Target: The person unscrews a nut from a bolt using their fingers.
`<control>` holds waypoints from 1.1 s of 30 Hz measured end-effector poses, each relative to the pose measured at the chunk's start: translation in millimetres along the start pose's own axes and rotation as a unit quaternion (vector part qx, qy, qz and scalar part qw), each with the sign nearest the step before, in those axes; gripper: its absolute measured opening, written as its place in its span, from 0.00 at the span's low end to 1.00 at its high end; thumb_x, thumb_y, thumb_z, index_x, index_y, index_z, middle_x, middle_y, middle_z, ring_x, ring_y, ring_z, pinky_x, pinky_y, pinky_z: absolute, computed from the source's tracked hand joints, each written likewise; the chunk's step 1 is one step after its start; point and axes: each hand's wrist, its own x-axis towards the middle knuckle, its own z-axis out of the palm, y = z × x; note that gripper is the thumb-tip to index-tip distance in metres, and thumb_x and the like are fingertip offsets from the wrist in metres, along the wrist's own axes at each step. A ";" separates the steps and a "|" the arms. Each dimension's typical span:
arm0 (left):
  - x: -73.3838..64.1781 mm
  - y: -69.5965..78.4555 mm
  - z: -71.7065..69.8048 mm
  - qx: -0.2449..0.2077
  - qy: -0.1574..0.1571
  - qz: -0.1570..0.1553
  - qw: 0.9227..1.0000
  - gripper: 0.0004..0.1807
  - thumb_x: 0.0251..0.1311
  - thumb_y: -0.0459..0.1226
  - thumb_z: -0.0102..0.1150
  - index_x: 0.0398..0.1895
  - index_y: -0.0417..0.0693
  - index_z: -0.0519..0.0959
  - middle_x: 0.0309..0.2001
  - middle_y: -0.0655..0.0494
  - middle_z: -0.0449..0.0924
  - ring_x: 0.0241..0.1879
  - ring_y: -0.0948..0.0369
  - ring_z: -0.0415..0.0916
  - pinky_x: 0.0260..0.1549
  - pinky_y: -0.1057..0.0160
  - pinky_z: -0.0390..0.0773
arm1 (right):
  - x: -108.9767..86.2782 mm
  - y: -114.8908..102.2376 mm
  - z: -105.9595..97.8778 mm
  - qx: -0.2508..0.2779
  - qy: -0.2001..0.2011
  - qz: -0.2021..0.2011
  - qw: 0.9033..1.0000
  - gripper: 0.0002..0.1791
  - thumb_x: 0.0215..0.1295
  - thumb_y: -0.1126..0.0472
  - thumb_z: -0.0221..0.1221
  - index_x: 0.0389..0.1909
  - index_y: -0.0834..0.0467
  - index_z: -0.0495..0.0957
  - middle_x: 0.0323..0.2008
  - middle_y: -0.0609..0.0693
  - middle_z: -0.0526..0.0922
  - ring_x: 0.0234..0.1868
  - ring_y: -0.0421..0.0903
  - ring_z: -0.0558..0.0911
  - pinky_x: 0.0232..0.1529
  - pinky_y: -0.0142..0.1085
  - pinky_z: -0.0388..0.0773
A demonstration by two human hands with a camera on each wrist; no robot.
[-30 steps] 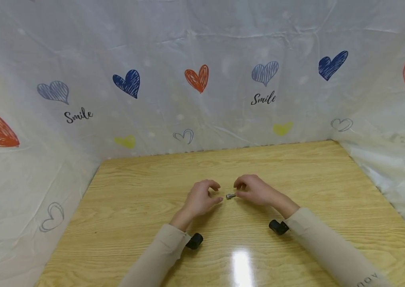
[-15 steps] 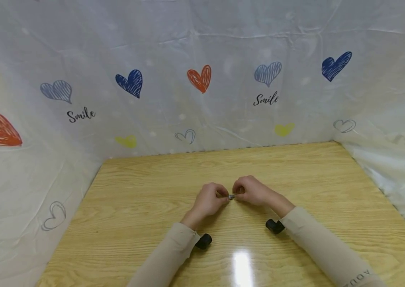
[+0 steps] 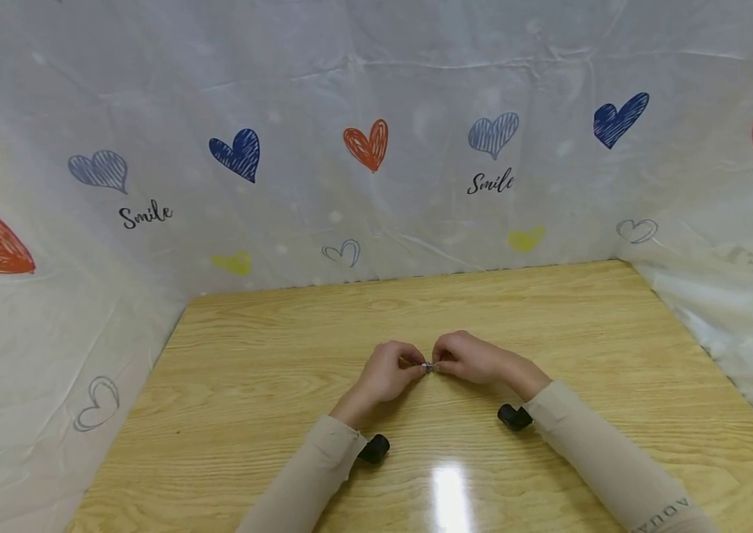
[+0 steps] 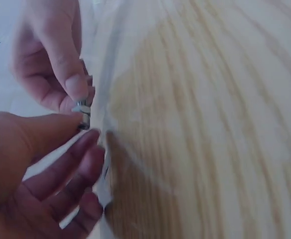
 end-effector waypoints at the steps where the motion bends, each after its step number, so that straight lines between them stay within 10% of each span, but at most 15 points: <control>1: -0.6 -0.7 -1.0 -0.011 -0.002 0.004 1.000 0.03 0.67 0.34 0.67 0.39 0.47 0.88 0.39 0.56 0.87 0.38 0.61 0.81 0.41 0.59 0.80 | -0.7 0.1 -0.5 0.007 0.001 -0.001 1.000 0.05 0.76 0.63 0.59 0.41 0.58 0.83 0.37 0.45 0.84 0.37 0.37 0.78 0.42 0.35 0.78; 33: -17.4 -2.8 -14.5 -0.242 -0.008 -0.003 0.970 0.08 0.69 0.39 0.66 0.45 0.45 0.87 0.42 0.51 0.87 0.43 0.42 0.83 0.38 0.47 0.83 | -21.1 -19.1 -5.8 0.170 0.052 0.006 0.984 0.14 0.76 0.58 0.60 0.51 0.65 0.84 0.43 0.59 0.87 0.37 0.55 0.82 0.34 0.35 0.77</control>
